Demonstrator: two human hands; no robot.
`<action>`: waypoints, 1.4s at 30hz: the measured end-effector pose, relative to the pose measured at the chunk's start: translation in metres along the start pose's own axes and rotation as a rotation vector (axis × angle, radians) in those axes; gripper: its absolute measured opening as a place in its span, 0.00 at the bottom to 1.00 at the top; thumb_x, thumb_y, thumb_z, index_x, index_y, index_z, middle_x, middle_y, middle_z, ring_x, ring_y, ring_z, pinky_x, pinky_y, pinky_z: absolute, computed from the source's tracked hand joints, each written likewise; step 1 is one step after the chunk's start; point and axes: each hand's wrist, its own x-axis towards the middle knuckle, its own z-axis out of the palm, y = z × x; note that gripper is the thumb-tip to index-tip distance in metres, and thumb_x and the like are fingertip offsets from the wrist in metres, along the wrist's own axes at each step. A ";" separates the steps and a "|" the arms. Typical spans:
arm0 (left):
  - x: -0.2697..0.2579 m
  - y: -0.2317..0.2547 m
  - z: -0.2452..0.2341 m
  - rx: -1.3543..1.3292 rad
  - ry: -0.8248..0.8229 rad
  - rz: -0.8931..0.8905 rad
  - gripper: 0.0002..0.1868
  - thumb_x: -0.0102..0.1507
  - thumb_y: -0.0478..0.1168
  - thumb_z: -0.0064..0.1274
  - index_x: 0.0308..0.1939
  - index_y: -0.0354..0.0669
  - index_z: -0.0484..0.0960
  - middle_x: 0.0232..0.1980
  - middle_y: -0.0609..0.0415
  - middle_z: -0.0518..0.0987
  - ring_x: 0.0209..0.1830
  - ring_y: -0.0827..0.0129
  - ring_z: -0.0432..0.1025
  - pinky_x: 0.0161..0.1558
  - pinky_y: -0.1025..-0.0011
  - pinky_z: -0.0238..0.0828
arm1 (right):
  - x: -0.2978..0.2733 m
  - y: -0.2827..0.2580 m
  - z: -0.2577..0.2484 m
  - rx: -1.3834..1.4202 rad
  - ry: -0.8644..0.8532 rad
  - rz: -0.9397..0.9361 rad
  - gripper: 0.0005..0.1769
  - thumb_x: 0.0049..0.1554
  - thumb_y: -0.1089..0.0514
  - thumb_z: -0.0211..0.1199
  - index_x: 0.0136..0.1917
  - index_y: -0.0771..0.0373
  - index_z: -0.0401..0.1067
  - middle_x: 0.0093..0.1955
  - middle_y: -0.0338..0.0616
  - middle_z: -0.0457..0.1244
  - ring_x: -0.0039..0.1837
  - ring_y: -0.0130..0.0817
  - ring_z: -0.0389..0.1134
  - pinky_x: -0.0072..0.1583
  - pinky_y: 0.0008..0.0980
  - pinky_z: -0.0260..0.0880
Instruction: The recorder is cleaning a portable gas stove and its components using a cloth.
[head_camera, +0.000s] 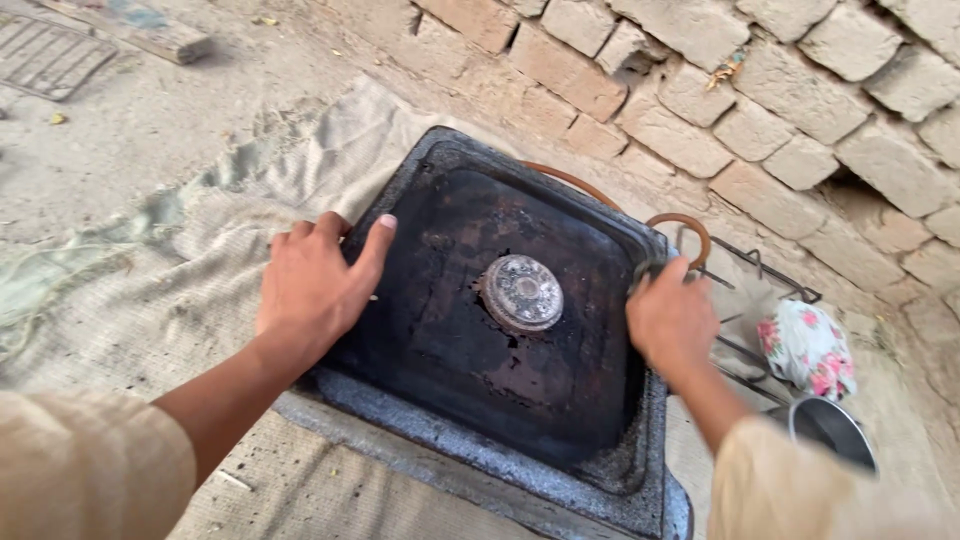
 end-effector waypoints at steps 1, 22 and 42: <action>0.000 0.000 0.001 0.005 0.006 -0.005 0.42 0.67 0.70 0.38 0.60 0.33 0.78 0.58 0.31 0.76 0.62 0.40 0.66 0.64 0.49 0.62 | 0.031 0.000 0.011 0.006 -0.002 -0.007 0.30 0.65 0.42 0.52 0.71 0.64 0.56 0.61 0.72 0.59 0.61 0.69 0.66 0.60 0.63 0.65; 0.004 0.011 -0.011 0.031 -0.114 -0.089 0.43 0.66 0.72 0.35 0.63 0.35 0.74 0.55 0.32 0.78 0.60 0.46 0.68 0.58 0.48 0.68 | 0.080 -0.034 0.026 -0.030 0.019 0.093 0.33 0.62 0.42 0.55 0.72 0.62 0.55 0.68 0.70 0.55 0.65 0.67 0.63 0.60 0.60 0.65; -0.004 0.010 -0.016 -0.001 -0.225 -0.041 0.47 0.65 0.73 0.28 0.70 0.38 0.65 0.54 0.31 0.79 0.60 0.41 0.72 0.61 0.50 0.69 | 0.095 -0.090 0.063 0.263 0.068 -0.087 0.23 0.57 0.53 0.68 0.66 0.44 0.76 0.66 0.52 0.64 0.67 0.52 0.67 0.69 0.47 0.67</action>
